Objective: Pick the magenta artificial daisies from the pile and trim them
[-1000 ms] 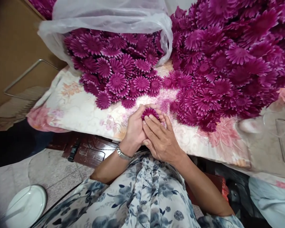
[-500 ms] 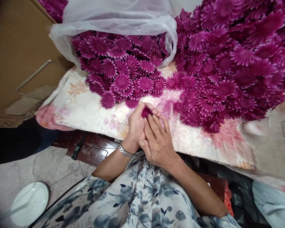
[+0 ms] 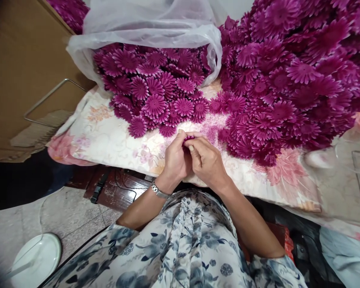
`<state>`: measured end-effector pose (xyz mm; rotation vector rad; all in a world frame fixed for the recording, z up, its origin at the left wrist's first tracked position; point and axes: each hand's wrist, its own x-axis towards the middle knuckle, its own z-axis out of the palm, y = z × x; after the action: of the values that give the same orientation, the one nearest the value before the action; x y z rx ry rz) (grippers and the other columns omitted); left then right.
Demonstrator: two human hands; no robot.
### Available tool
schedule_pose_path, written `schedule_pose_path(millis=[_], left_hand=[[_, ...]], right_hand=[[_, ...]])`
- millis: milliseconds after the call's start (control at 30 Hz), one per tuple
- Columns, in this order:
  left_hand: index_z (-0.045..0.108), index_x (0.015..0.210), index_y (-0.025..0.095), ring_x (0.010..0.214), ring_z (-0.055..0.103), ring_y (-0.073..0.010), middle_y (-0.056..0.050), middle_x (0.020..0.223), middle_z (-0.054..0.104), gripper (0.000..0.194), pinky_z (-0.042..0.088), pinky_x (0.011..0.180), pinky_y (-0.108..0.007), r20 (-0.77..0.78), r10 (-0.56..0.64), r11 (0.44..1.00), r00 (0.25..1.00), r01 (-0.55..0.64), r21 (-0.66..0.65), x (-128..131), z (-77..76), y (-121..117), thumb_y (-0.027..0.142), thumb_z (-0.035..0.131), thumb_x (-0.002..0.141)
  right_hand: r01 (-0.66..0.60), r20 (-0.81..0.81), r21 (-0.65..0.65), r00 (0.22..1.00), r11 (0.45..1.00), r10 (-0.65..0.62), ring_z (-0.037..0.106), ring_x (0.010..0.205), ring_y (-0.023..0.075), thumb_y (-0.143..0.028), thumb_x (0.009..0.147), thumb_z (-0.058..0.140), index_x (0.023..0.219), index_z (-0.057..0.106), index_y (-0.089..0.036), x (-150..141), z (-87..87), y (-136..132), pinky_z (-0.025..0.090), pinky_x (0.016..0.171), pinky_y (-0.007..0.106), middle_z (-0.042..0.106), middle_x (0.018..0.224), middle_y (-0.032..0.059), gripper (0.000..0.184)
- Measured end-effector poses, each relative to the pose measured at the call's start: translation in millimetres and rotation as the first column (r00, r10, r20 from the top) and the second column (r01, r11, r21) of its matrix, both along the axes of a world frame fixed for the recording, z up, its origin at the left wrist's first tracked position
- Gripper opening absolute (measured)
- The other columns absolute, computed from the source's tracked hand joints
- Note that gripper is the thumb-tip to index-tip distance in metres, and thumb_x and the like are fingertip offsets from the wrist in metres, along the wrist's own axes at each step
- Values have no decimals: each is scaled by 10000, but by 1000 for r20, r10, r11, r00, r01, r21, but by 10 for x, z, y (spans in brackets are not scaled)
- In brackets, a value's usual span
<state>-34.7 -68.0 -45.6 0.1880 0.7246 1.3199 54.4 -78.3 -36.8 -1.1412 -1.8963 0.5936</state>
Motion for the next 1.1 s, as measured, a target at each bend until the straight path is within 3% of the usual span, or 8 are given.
schedule_pose_path(millis=[233, 433, 567, 667, 767, 900, 1000, 1100], left_hand=[[655, 749, 152, 746, 592, -74, -1, 774, 643, 198, 442, 807, -212, -160, 143, 989, 977, -133, 68, -85, -2, 39, 226, 518, 871], [410, 495, 173, 361, 372, -56, 51, 410, 365, 505, 284, 388, -199, -236, 63, 997, 970, -50, 57, -190, 128, 96, 534, 501, 836], [312, 448, 179, 277, 234, -34, 74, 351, 245, 582, 144, 316, -198, -216, 27, 998, 976, -14, 58, -204, 204, 100, 610, 533, 772], [345, 443, 180, 259, 224, -33, 78, 327, 250, 569, 139, 299, -193, -254, 37, 996, 966, -14, 91, -199, 208, 131, 603, 579, 742], [556, 597, 178, 261, 221, -31, 96, 334, 282, 350, 147, 296, -181, -318, 56, 987, 946, -4, 163, -182, 213, 209, 481, 641, 751], [650, 942, 209, 280, 270, -26, 102, 394, 407, 190, 182, 305, -158, -360, 56, 974, 931, 28, 223, -102, 241, 328, 215, 629, 754], [657, 878, 207, 393, 464, -31, 70, 543, 576, 226, 352, 394, -134, -288, 104, 960, 952, -20, 278, 18, 239, 379, 88, 607, 693], [666, 868, 212, 776, 658, -98, 20, 827, 699, 249, 512, 703, -176, -189, 151, 945, 970, -86, 315, 131, 229, 411, 65, 572, 691]], right_hand=[[42, 115, 128, 992, 991, -57, 617, 1067, 179, -177, 900, 414, 1176, 594, -171, 68, 93, -65, 516, 938, 367, 666, 1127, 110, 330], [99, 78, 248, 989, 964, -122, 643, 980, 186, -122, 855, 488, 1119, 626, -198, 153, 104, -182, 535, 865, 353, 691, 1029, 92, 308], [83, 102, 236, 989, 968, -110, 647, 937, 184, -125, 856, 481, 1095, 633, -172, 192, 91, -181, 543, 828, 351, 690, 991, 112, 287], [68, 88, 250, 992, 966, -93, 646, 922, 178, -152, 865, 478, 1090, 629, -167, 196, 125, -107, 549, 806, 351, 693, 972, 107, 272], [77, 46, 280, 995, 957, -93, 639, 951, 177, -179, 879, 464, 1098, 619, -149, 184, 223, 54, 539, 835, 356, 692, 1003, 113, 270], [125, -29, 281, 992, 951, -122, 610, 1037, 175, -254, 921, 402, 1142, 592, -134, 97, 371, 388, 502, 928, 362, 662, 1102, 121, 315], [167, -54, 220, 986, 961, -159, 567, 1124, 167, -331, 946, 337, 1183, 576, -169, -31, 399, 683, 452, 1008, 352, 635, 1159, 96, 373], [162, -82, 61, 984, 985, -156, 523, 1209, 168, -457, 949, 271, 1231, 552, -189, -172, 334, 936, 406, 1066, 349, 607, 1219, 75, 480]])
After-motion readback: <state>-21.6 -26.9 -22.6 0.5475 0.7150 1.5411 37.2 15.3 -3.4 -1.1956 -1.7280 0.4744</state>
